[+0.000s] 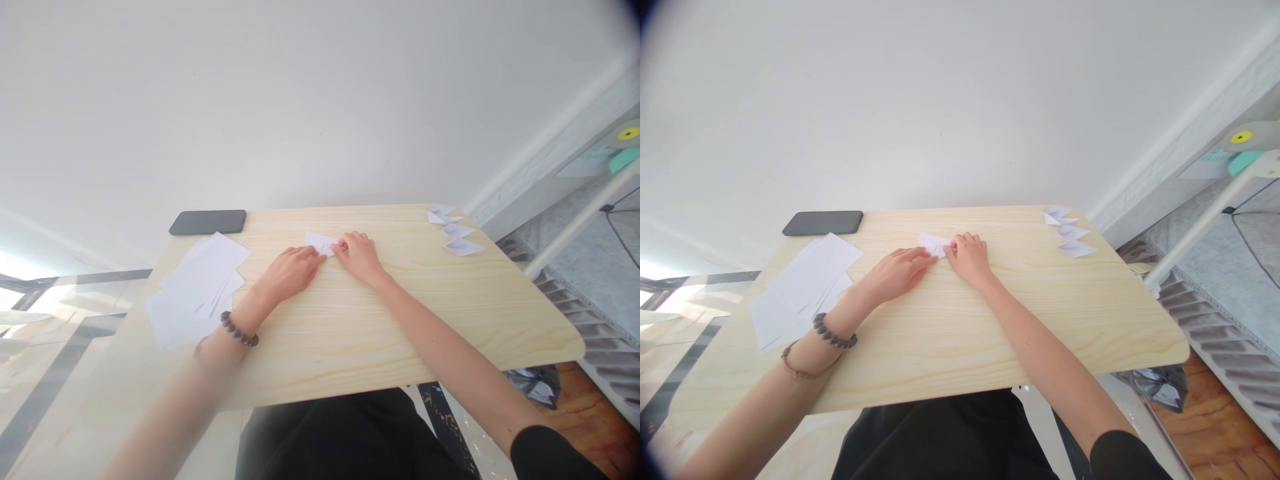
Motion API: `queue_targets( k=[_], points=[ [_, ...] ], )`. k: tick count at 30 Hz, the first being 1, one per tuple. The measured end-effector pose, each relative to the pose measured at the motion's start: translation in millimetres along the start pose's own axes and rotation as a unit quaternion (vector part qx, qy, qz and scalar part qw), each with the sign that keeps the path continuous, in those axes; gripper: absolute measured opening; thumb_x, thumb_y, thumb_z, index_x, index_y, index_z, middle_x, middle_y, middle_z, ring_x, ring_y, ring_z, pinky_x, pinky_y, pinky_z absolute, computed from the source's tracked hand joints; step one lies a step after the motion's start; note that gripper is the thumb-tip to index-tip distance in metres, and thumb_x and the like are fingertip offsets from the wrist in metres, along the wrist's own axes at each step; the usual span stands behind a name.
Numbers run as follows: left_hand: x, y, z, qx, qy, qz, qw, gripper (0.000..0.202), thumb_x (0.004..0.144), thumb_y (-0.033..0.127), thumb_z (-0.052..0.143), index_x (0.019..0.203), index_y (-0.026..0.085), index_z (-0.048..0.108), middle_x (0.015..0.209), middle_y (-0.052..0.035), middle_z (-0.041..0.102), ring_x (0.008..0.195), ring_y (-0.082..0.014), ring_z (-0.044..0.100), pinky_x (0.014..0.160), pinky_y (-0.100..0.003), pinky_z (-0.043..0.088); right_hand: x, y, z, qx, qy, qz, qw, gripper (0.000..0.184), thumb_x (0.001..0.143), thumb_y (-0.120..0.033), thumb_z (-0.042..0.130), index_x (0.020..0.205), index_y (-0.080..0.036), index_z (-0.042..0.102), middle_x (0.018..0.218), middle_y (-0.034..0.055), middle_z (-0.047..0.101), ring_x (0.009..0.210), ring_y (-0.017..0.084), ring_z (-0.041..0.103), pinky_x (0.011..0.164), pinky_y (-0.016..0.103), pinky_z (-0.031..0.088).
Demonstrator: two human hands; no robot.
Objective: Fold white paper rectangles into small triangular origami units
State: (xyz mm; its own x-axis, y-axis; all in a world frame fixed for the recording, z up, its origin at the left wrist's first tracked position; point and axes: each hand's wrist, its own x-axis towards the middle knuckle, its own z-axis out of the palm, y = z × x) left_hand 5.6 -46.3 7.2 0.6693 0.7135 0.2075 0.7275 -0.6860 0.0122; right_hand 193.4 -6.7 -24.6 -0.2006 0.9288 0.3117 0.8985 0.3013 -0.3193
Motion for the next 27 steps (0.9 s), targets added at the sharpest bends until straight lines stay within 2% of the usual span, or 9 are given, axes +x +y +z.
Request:
queue_targets(
  k=[10, 20, 27],
  points=[
    [0.7, 1.3, 0.9, 0.025, 0.001, 0.009, 1.000, 0.029, 0.086, 0.016, 0.038, 0.109, 0.019, 0.055, 0.095, -0.0074, 0.057, 0.086, -0.0175, 0.056, 0.079, -0.032, 0.042, -0.2, -3.0, -0.5, -0.018, 0.000, 0.002, 1.000, 0.021, 0.083, -0.037, 0.042, 0.077, -0.019, 0.052, 0.086, 0.0087, 0.059, 0.083, 0.024, 0.049, 0.069, 0.035, 0.034],
    [4.5, 6.4, -0.4, 0.059, -0.009, -0.007, 0.998, 0.028, 0.082, 0.018, 0.041, 0.105, 0.020, 0.058, 0.097, -0.0082, 0.056, 0.080, -0.0196, 0.058, 0.068, -0.033, 0.041, -1.3, -2.6, 0.7, 0.009, 0.012, 0.019, 1.000, 0.020, 0.081, -0.039, 0.045, 0.081, -0.020, 0.050, 0.090, 0.0081, 0.056, 0.085, 0.023, 0.050, 0.072, 0.035, 0.035],
    [4.5, 8.2, -3.8, 0.053, -0.015, -0.017, 0.998, 0.030, 0.083, 0.019, 0.041, 0.108, 0.021, 0.057, 0.095, -0.0080, 0.057, 0.080, -0.0193, 0.057, 0.068, -0.032, 0.040, -3.8, -0.9, -1.8, 0.066, 0.000, -0.018, 0.998, 0.024, 0.073, -0.039, 0.055, 0.088, -0.021, 0.050, 0.097, 0.0057, 0.052, 0.091, 0.021, 0.052, 0.078, 0.035, 0.037]
  ],
)
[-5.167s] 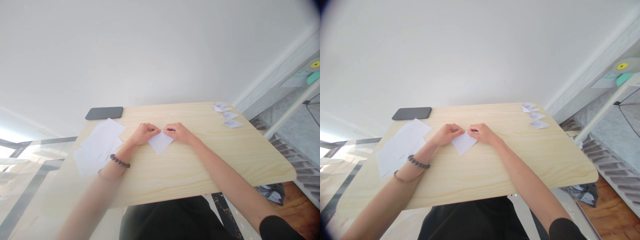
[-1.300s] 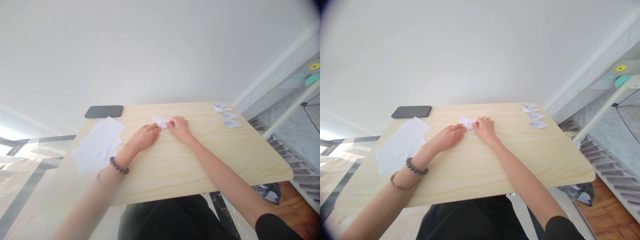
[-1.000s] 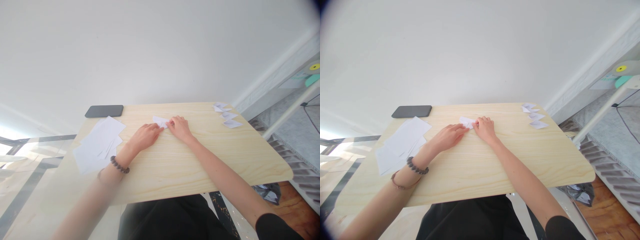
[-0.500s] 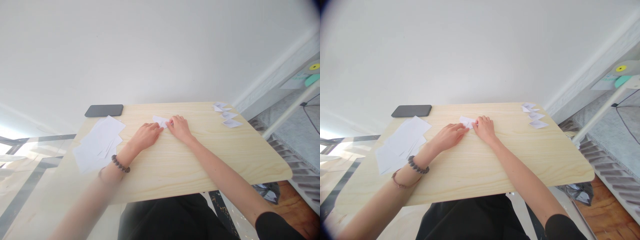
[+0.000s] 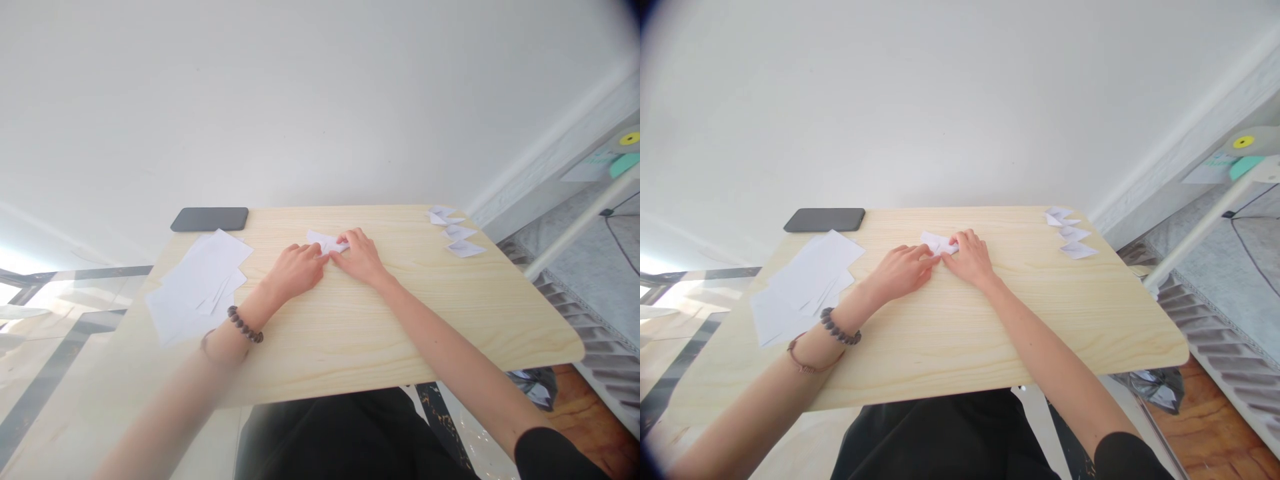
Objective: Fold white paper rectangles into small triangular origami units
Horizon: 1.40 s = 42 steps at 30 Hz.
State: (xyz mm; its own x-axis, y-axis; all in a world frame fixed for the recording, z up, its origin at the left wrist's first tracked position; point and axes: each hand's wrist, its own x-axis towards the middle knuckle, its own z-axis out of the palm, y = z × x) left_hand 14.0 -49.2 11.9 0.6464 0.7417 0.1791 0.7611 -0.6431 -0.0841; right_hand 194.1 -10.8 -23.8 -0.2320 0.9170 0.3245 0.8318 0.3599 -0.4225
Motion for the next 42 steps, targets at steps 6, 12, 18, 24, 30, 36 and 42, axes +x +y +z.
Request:
queue_targets(
  k=[6, 12, 18, 24, 30, 36, 42],
  points=[
    [0.2, -1.0, 1.1, 0.004, -0.003, 0.005, 1.000, 0.030, 0.084, 0.020, 0.039, 0.107, 0.021, 0.058, 0.096, -0.0081, 0.057, 0.080, -0.0196, 0.058, 0.068, -0.032, 0.040, 2.1, 1.7, -7.5, 0.058, -0.034, 0.016, 0.998, 0.029, 0.068, -0.035, 0.058, 0.093, -0.022, 0.050, 0.100, 0.0051, 0.050, 0.090, 0.019, 0.051, 0.082, 0.036, 0.038],
    [-0.7, -1.8, 2.3, 0.014, -0.001, 0.008, 1.000, 0.029, 0.084, 0.020, 0.041, 0.107, 0.021, 0.057, 0.098, -0.0073, 0.057, 0.082, -0.0191, 0.057, 0.068, -0.032, 0.040, 7.5, 7.9, -18.2, 0.174, -0.080, 0.077, 0.979, 0.037, 0.065, -0.022, 0.056, 0.100, -0.022, 0.048, 0.103, 0.0042, 0.043, 0.068, 0.010, 0.046, 0.069, 0.030, 0.042],
    [-1.5, -1.4, 0.5, 0.021, -0.004, 0.009, 1.000, 0.029, 0.084, 0.020, 0.039, 0.107, 0.022, 0.057, 0.098, -0.0065, 0.057, 0.079, -0.0181, 0.057, 0.068, -0.032, 0.041, 10.3, 14.3, -22.7, 0.225, -0.092, 0.092, 0.966, 0.037, 0.063, -0.012, 0.049, 0.098, -0.022, 0.048, 0.101, 0.0027, 0.041, 0.060, 0.006, 0.043, 0.062, 0.026, 0.040],
    [-3.2, -2.1, 2.5, 0.021, 0.006, 0.011, 1.000, 0.030, 0.084, 0.020, 0.040, 0.109, 0.023, 0.055, 0.101, -0.0068, 0.057, 0.084, -0.0194, 0.056, 0.072, -0.034, 0.042, 11.8, 22.4, -19.8, 0.228, -0.064, 0.091, 0.967, 0.037, 0.063, -0.007, 0.042, 0.096, -0.022, 0.049, 0.096, 0.0020, 0.043, 0.059, 0.007, 0.041, 0.064, 0.027, 0.040],
    [-4.5, -1.8, 9.0, -0.022, 0.032, 0.025, 0.999, 0.036, 0.084, 0.018, 0.039, 0.118, 0.018, 0.050, 0.112, -0.0088, 0.056, 0.103, -0.0219, 0.052, 0.086, -0.036, 0.042, 6.5, 11.9, -10.9, 0.176, -0.020, 0.082, 0.981, 0.026, 0.068, -0.027, 0.055, 0.092, -0.020, 0.049, 0.099, 0.0054, 0.045, 0.072, 0.013, 0.048, 0.074, 0.033, 0.042],
    [-4.9, -3.1, 12.7, -0.076, 0.044, 0.014, 0.996, 0.031, 0.085, 0.016, 0.036, 0.109, 0.018, 0.056, 0.117, -0.0063, 0.057, 0.110, -0.0209, 0.051, 0.092, -0.036, 0.043, 4.9, 9.9, -7.1, 0.103, -0.037, 0.045, 0.993, 0.025, 0.071, -0.028, 0.055, 0.094, -0.022, 0.050, 0.099, 0.0052, 0.048, 0.081, 0.016, 0.051, 0.079, 0.035, 0.042],
    [-4.2, -4.2, 11.0, -0.109, 0.040, 0.014, 0.993, 0.032, 0.085, 0.016, 0.037, 0.109, 0.019, 0.058, 0.117, -0.0062, 0.058, 0.112, -0.0208, 0.051, 0.095, -0.037, 0.042, 4.5, 7.6, -5.8, 0.065, -0.032, 0.040, 0.997, 0.029, 0.070, -0.035, 0.056, 0.094, -0.022, 0.050, 0.099, 0.0053, 0.048, 0.088, 0.018, 0.052, 0.082, 0.036, 0.041]
  ],
)
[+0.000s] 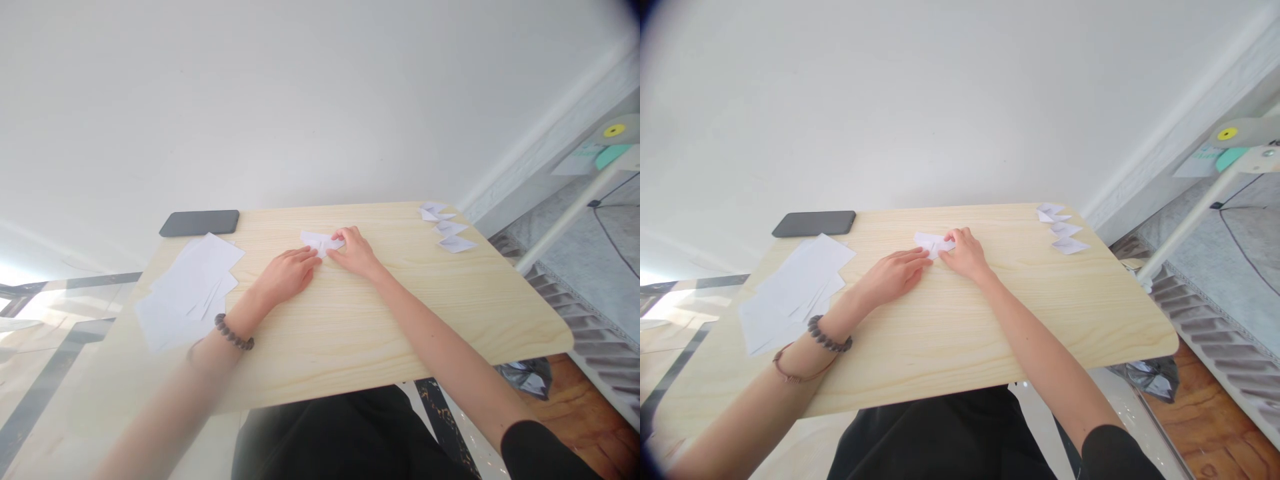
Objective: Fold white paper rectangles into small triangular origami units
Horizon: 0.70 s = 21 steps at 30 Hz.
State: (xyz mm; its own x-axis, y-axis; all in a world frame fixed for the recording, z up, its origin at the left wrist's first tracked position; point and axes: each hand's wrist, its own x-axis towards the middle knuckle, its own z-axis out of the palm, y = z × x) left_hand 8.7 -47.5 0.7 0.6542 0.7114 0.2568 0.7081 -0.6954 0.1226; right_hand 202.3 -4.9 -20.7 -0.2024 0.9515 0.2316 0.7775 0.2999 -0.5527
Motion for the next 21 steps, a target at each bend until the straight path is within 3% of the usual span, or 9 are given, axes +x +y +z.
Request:
queue_targets(
  k=[4, 21],
  points=[
    [0.9, -0.2, -0.3, -0.001, 0.001, 0.006, 1.000, 0.034, 0.084, 0.015, 0.037, 0.112, 0.018, 0.057, 0.117, -0.0067, 0.058, 0.112, -0.0208, 0.051, 0.095, -0.037, 0.042, -1.6, -5.2, 2.1, -0.037, 0.009, -0.008, 0.999, 0.038, 0.065, -0.045, 0.060, 0.093, -0.022, 0.050, 0.099, 0.0053, 0.049, 0.094, 0.021, 0.051, 0.085, 0.038, 0.039],
    [2.6, -0.5, -1.4, 0.015, -0.010, 0.009, 1.000, 0.031, 0.083, 0.015, 0.040, 0.107, 0.019, 0.060, 0.116, -0.0061, 0.059, 0.112, -0.0206, 0.051, 0.095, -0.037, 0.042, -0.6, -5.2, -1.8, -0.006, -0.014, -0.001, 1.000, 0.040, 0.064, -0.039, 0.060, 0.098, -0.023, 0.047, 0.102, 0.0054, 0.048, 0.099, 0.021, 0.049, 0.085, 0.038, 0.039]
  ],
)
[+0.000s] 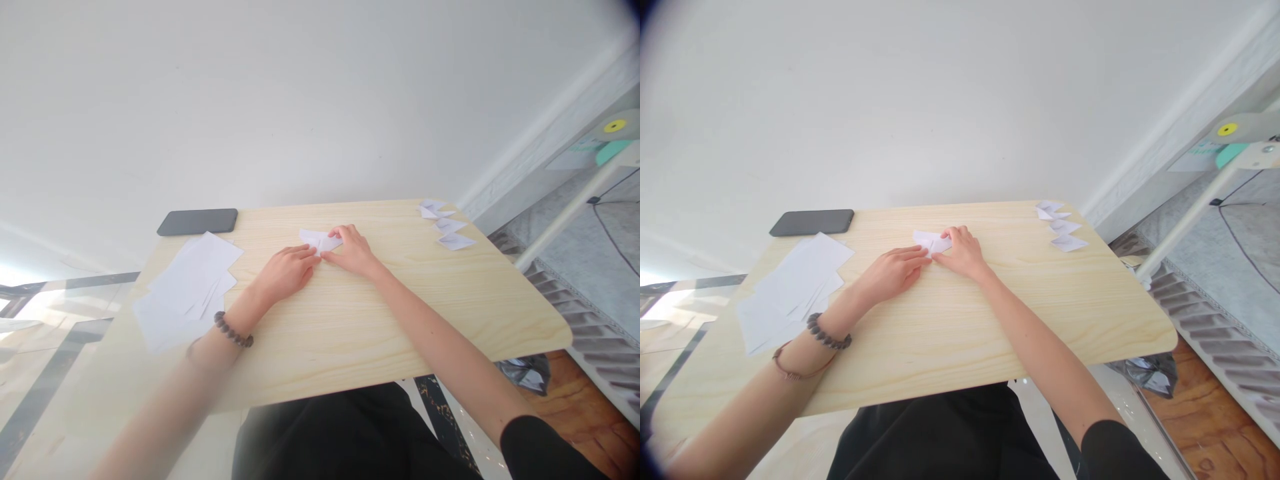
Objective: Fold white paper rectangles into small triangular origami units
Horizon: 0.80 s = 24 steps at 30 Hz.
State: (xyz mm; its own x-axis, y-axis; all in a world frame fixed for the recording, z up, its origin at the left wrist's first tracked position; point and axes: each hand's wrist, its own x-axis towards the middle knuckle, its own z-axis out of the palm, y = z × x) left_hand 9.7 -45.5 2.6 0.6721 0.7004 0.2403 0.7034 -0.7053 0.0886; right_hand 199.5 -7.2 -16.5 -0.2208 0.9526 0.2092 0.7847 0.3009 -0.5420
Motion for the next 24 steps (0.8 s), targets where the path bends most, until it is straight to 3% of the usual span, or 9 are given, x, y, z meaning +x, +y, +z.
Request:
queue_targets(
  k=[5, 16, 21, 24],
  points=[
    [0.4, -0.1, 0.3, 0.005, 0.000, -0.002, 1.000, 0.029, 0.083, 0.016, 0.040, 0.103, 0.019, 0.061, 0.114, -0.0058, 0.060, 0.111, -0.0212, 0.052, 0.093, -0.038, 0.044, 2.1, 1.0, -5.2, 0.044, -0.023, 0.011, 0.999, 0.038, 0.065, -0.032, 0.060, 0.100, -0.024, 0.047, 0.102, 0.0047, 0.046, 0.095, 0.019, 0.049, 0.084, 0.037, 0.039],
    [0.6, 0.4, 0.6, -0.005, 0.009, 0.002, 1.000, 0.026, 0.084, 0.016, 0.041, 0.099, 0.018, 0.062, 0.110, -0.0067, 0.062, 0.111, -0.0216, 0.053, 0.091, -0.038, 0.045, 9.1, 10.7, -15.3, 0.153, -0.037, 0.044, 0.987, 0.038, 0.065, -0.007, 0.045, 0.100, -0.022, 0.049, 0.102, 0.0037, 0.039, 0.058, 0.006, 0.042, 0.069, 0.029, 0.044],
    [-0.6, -0.8, 3.0, -0.008, 0.013, 0.006, 1.000, 0.027, 0.084, 0.015, 0.040, 0.100, 0.019, 0.061, 0.111, -0.0066, 0.061, 0.111, -0.0217, 0.052, 0.091, -0.038, 0.044, 9.2, 14.9, -12.5, 0.141, -0.012, 0.051, 0.989, 0.037, 0.066, -0.006, 0.043, 0.097, -0.023, 0.050, 0.099, 0.0029, 0.039, 0.055, 0.006, 0.041, 0.067, 0.029, 0.045],
    [-2.2, -0.2, 4.2, -0.007, 0.019, 0.002, 1.000, 0.028, 0.083, 0.014, 0.040, 0.104, 0.019, 0.060, 0.114, -0.0067, 0.059, 0.112, -0.0218, 0.051, 0.093, -0.038, 0.043, 5.6, 12.2, -8.1, 0.118, 0.012, 0.038, 0.992, 0.028, 0.069, -0.016, 0.050, 0.097, -0.023, 0.050, 0.099, 0.0038, 0.040, 0.063, 0.009, 0.045, 0.073, 0.031, 0.045]
  ],
)
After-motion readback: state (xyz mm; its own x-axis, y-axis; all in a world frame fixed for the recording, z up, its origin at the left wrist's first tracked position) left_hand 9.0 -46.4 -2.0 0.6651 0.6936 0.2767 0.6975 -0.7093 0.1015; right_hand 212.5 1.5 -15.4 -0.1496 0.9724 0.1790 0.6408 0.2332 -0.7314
